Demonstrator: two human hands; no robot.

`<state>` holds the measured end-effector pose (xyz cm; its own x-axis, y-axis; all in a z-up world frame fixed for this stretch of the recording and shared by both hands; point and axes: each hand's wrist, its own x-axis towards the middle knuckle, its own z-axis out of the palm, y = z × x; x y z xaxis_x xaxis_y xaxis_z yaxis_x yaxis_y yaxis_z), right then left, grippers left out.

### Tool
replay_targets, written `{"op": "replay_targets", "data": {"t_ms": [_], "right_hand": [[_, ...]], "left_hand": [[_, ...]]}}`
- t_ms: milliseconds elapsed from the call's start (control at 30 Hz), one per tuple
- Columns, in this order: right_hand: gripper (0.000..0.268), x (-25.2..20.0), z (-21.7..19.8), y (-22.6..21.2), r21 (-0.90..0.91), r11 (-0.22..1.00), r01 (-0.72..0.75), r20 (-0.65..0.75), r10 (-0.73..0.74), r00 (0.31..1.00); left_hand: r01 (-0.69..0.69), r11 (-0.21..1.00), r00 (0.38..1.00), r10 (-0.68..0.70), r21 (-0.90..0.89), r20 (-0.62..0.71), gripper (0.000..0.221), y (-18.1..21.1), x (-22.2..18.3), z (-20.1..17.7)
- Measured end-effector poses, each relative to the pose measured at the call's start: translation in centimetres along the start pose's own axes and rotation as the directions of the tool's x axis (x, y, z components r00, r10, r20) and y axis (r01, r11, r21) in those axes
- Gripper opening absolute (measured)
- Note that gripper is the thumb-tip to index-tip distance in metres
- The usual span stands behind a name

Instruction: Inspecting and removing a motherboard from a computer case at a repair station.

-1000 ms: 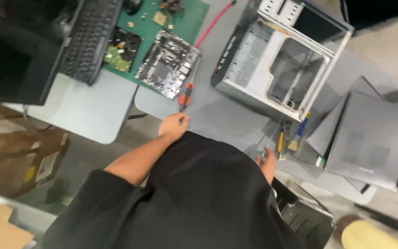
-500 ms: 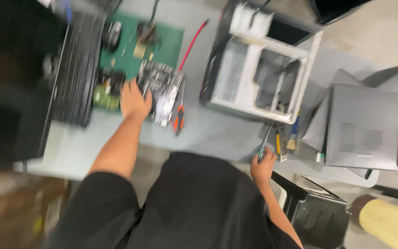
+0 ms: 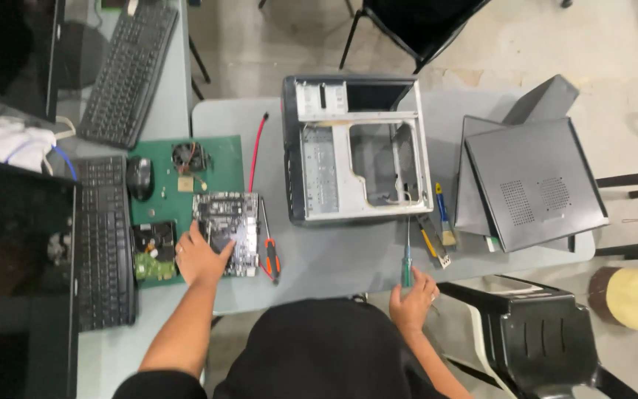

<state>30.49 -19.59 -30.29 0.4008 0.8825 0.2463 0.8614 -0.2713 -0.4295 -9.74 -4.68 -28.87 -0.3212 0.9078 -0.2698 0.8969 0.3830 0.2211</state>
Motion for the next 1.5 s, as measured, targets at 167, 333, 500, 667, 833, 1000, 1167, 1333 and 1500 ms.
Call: {"op": "replay_targets", "data": {"t_ms": [167, 333, 500, 667, 833, 1000, 1167, 1333, 1500], "right_hand": [[0.05, -1.1, 1.4, -1.8, 0.064, 0.996, 0.061, 0.019, -0.063, 0.998], [0.04, -0.4, 2.8, -5.0, 0.12, 0.97, 0.212, 0.043, -0.218, 0.975], [0.026, 0.0, 3.2, -7.8, 0.174, 0.91, 0.376, 0.13, -0.399, 0.908], [0.02, 0.9, 4.0, -9.4, 0.272, 0.875, 0.401, 0.194, -0.458, 0.868], [0.02, 1.6, 4.3, -10.1, 0.303, 0.89, 0.34, 0.253, -0.42, 0.872], [0.018, 1.2, 4.9, -9.1, 0.337, 0.876, 0.344, 0.275, -0.441, 0.854], [0.016, 1.1, 4.4, -9.2, 0.349, 0.905, 0.241, 0.35, -0.365, 0.863], [0.017, 1.1, 4.5, -8.6, 0.359, 0.916, 0.182, 0.39, -0.324, 0.862], [0.015, 0.8, 4.7, -8.0, 0.325, 0.929, 0.176, 0.436, -0.312, 0.844]], "left_hand": [[0.083, 0.996, 0.994, -0.086, 0.044, 0.063, 0.106, 0.2, 0.7, -0.4], [0.147, 0.989, 0.979, -0.145, -0.004, 0.14, 0.11, 0.5, 1.5, -1.2], [0.213, 0.971, 0.963, -0.189, -0.111, 0.194, 0.108, 0.6, 1.4, -2.5], [0.338, 0.89, 0.91, -0.226, -0.306, 0.348, 0.109, 0.9, 1.1, -6.8], [0.37, 0.82, 0.887, -0.173, -0.435, 0.429, 0.114, 0.3, 0.3, -9.5], [0.382, 0.815, 0.874, -0.165, -0.436, 0.457, 0.109, 0.6, 0.1, -10.0], [0.341, 0.84, 0.884, -0.134, -0.422, 0.448, 0.107, 0.3, 0.2, -9.7], [0.34, 0.776, 0.886, -0.076, -0.531, 0.457, 0.095, -1.8, 1.2, -7.0], [0.255, 0.777, 0.913, 0.001, -0.576, 0.407, 0.089, -3.6, 1.6, -5.0]]}}
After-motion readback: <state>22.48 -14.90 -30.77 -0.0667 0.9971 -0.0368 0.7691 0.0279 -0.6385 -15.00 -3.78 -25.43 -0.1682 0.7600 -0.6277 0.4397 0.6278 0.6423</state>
